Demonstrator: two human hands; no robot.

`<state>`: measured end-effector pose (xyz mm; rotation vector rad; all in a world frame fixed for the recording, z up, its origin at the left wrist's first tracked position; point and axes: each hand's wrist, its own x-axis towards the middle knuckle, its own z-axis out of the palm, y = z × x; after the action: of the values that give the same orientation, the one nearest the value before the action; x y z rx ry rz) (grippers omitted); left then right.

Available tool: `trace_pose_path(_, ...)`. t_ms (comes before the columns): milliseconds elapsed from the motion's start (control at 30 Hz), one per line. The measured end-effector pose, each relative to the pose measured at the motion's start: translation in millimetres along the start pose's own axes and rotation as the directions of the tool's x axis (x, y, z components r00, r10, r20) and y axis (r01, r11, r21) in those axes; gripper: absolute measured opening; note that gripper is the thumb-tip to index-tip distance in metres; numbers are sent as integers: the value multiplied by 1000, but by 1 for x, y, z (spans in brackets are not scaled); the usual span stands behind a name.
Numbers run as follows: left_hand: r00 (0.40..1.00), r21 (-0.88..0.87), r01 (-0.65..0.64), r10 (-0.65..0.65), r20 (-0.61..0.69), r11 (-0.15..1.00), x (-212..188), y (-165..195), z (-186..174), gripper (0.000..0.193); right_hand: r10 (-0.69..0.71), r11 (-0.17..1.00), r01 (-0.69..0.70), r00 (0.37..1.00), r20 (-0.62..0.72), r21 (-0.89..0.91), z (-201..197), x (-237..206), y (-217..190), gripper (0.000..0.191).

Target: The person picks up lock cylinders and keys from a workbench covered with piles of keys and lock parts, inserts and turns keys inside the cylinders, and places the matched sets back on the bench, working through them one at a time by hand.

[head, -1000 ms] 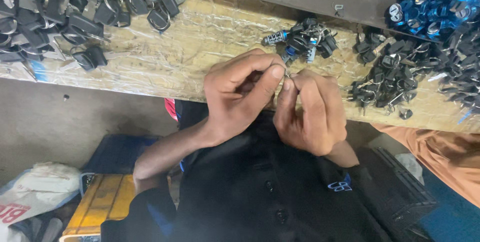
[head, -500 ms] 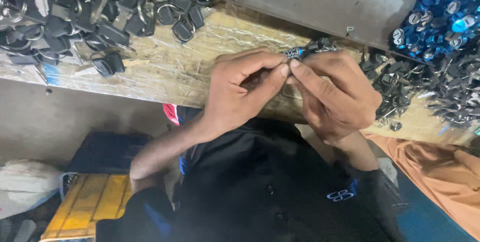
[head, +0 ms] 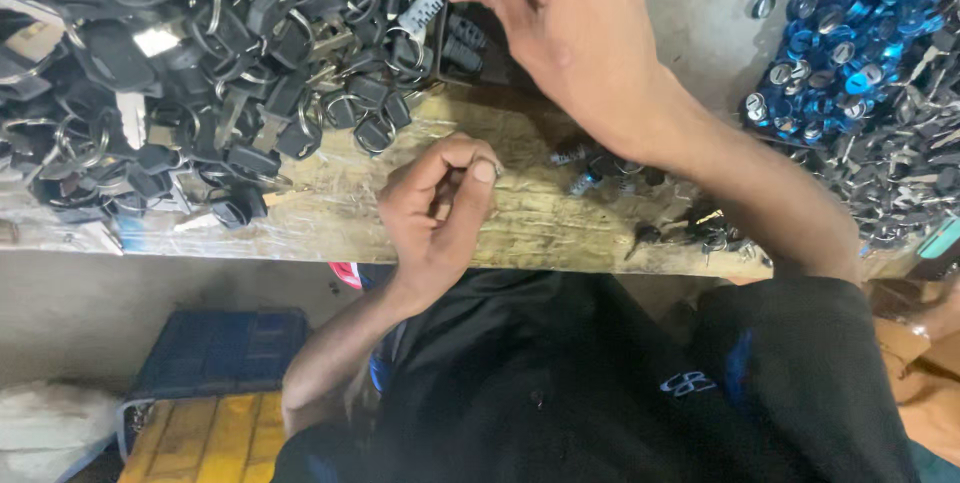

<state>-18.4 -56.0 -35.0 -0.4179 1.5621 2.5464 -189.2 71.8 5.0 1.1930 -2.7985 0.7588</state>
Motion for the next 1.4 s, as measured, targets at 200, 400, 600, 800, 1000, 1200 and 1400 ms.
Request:
trace_pose_path(200, 999, 83, 10, -7, -43, 997, 2, -6, 2, 5, 164, 922, -212, 972, 168, 325, -14, -34, 12, 17)
trace_pose_path(400, 999, 179, -6, 14, -42, 984, 6, -6, 3, 5, 3, 963, -3, 1000, -2, 271, -3, -19, -2, 18)
trace_pose_path(600, 997, 114, 6, 3, -79, 993, 5, -8, 5, 6, 62, 971, -110, 973, 223, 211, -37, -13, -9, 15)
trace_pose_path(800, 975, -174, 167, -137, 174, 970, 12, 13, 10, 13, 177, 979, -177, 984, -11, -103, -66, -53, 0, 22)
trace_pose_path(1000, 799, -292, 543, -376, 470, 788, 19, 32, 34, 15, 477, 775, -393, 877, -51, 495, -70, -140, -49, 21)
trace_pose_path(1200, 721, -197, 625, -462, 517, 755, 21, 33, 50, 16, 647, 658, -505, 759, -75, 558, -54, -191, -63, 21)
trace_pose_path(1400, 873, 113, 285, -306, 379, 952, 12, 31, 59, 12, 576, 662, -385, 810, -108, 643, -52, -197, -62, 25)
